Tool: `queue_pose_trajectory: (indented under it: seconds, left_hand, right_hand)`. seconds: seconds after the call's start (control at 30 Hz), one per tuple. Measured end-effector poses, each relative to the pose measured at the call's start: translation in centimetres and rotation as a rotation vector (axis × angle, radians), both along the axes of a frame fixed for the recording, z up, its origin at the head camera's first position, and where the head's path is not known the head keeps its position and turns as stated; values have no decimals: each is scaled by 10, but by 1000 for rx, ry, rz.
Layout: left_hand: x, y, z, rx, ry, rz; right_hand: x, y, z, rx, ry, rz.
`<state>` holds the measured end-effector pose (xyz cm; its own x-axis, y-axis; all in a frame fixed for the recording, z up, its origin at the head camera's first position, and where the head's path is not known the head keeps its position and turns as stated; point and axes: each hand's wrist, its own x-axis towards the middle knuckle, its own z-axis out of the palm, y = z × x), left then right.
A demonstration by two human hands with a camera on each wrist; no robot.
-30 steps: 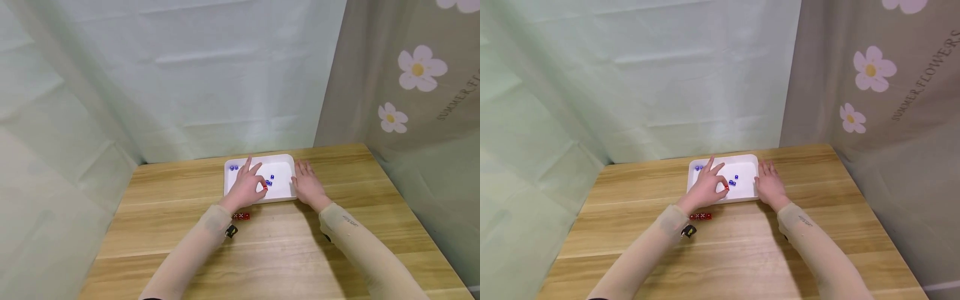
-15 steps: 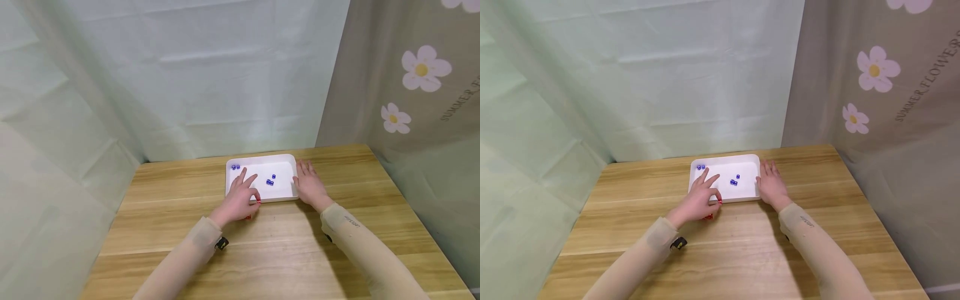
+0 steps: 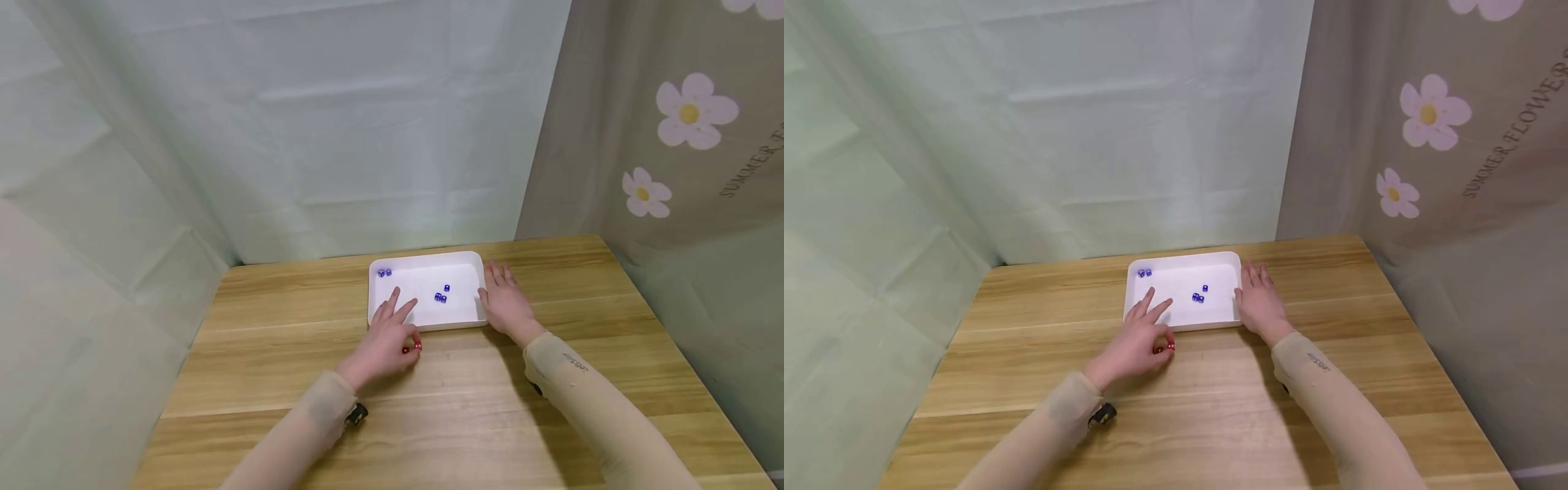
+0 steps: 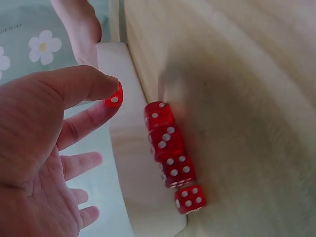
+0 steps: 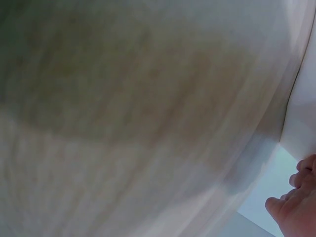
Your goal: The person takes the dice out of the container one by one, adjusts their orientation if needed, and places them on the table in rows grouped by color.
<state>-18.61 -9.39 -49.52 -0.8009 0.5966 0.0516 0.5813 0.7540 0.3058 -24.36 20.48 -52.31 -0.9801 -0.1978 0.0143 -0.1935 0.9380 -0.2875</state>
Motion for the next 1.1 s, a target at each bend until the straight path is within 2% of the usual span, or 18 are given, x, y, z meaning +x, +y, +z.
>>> queue_pose_trajectory:
  seconds: [0.13,0.4,0.63,1.1]
  left_hand:
    - [3,1,-4,-37,13,-7]
    - [6,0,-11,-44,93,-9]
    - [5,0,-13,-85,96,3]
    - [5,2,-17,-106,89,19]
  right_hand:
    - [0,1,0,3,12,5]
    - [0,1,-1,-7,11,0]
    - [-1,1,-2,-4,16,2]
    - [0,2,-1,3,24,17]
